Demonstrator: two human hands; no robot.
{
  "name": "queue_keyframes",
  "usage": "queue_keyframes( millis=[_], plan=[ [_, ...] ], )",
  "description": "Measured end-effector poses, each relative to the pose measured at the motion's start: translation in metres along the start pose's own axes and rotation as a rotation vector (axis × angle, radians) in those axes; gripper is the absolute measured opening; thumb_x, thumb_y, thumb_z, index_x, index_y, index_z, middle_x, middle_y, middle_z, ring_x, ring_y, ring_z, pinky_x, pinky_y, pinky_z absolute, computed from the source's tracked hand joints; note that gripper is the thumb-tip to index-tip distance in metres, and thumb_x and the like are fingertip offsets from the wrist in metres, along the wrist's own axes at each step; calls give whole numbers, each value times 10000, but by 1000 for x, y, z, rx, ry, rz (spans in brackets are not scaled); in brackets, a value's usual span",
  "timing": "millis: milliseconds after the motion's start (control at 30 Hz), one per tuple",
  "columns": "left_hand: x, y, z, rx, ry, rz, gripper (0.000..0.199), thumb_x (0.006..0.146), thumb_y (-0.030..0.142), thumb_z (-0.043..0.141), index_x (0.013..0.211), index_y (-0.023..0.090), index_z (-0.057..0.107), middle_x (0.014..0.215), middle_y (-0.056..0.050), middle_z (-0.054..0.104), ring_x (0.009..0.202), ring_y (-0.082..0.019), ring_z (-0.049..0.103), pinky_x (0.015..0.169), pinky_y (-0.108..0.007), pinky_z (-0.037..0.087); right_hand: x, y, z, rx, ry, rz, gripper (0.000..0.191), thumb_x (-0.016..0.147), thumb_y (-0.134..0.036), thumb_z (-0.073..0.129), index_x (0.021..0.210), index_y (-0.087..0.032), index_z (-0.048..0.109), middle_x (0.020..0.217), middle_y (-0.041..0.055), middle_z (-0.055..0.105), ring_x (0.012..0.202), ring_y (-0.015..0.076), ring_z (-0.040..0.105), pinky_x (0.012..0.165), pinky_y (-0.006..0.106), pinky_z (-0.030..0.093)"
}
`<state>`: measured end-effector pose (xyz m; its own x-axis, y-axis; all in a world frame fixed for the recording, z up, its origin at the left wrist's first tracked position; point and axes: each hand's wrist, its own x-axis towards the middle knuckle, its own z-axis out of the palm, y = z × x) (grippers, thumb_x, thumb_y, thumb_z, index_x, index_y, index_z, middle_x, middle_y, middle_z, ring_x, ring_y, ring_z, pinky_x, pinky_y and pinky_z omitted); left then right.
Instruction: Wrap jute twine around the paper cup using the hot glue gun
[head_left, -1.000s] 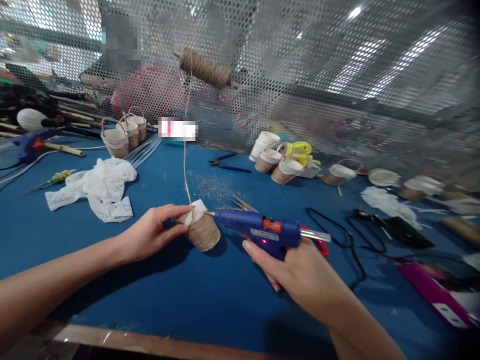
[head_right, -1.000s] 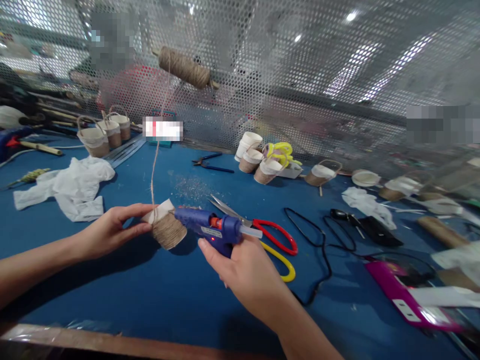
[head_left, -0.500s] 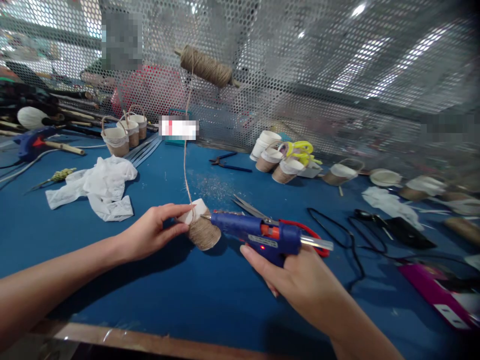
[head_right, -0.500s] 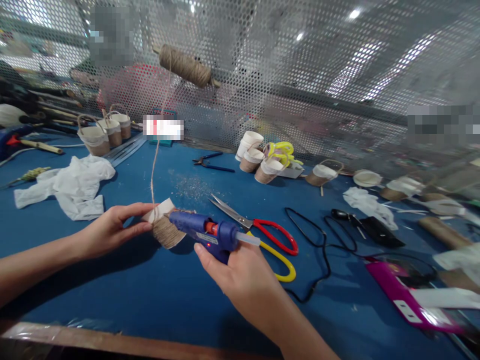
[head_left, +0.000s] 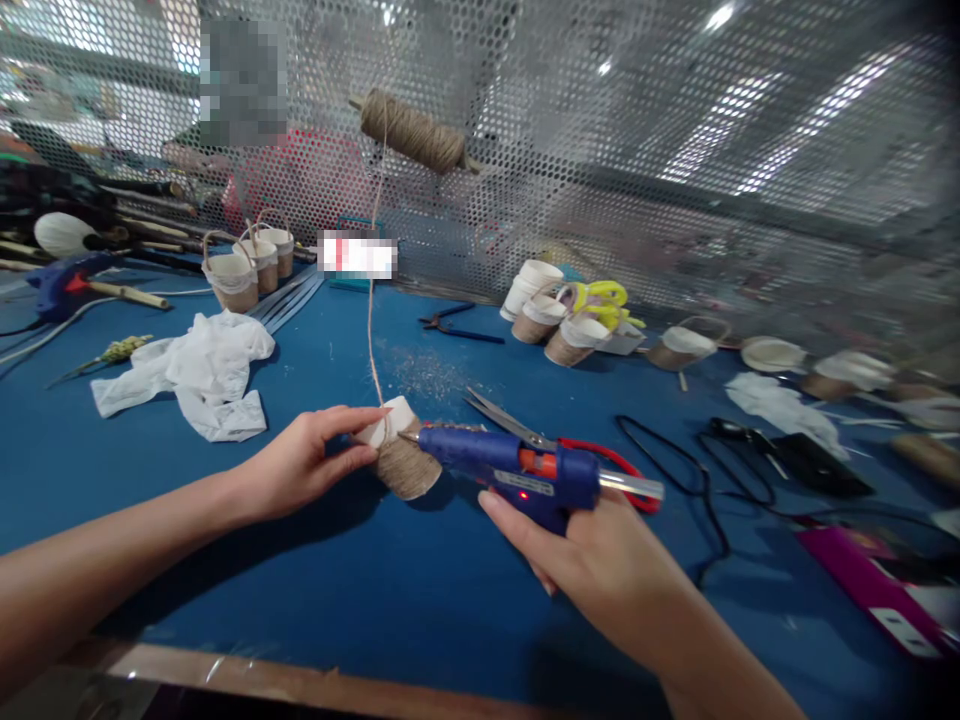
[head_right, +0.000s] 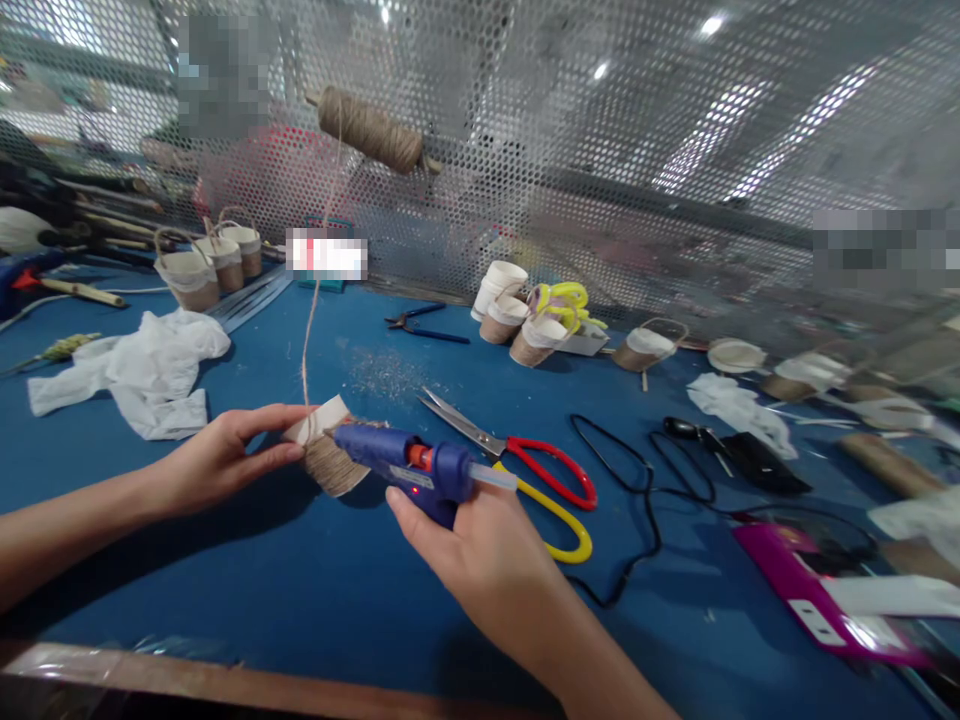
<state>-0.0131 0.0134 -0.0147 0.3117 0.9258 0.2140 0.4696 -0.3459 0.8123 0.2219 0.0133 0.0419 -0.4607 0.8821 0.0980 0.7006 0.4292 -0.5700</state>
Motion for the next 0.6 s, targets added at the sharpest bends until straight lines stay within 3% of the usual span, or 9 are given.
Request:
queue_keyframes(
  millis=[233,467,600],
  plan=[
    [-1,0,-2,42,-4,42,324,842,239,480,1138,136,563,1078,-98,661,954,-203,613,832,-327,492,4,6,-4,125,-84,198,405,777,-422,492,439,-240,361,324,-38,429,321,107,470,376,218,434],
    [-1,0,-2,63,-2,29,333,843,246,478,1146,131,553,1091,-100,654,947,-197,612,831,-324,488,8,7,-3,191,-96,208,357,796,-401,488,498,-215,420,348,-42,461,334,91,465,381,206,431],
    [-1,0,-2,69,2,25,330,841,250,481,1139,131,558,1072,-101,660,940,-199,613,828,-329,490,10,7,-5,186,-110,191,429,807,-398,486,434,-221,368,335,-35,449,336,89,464,387,205,434]
  ],
)
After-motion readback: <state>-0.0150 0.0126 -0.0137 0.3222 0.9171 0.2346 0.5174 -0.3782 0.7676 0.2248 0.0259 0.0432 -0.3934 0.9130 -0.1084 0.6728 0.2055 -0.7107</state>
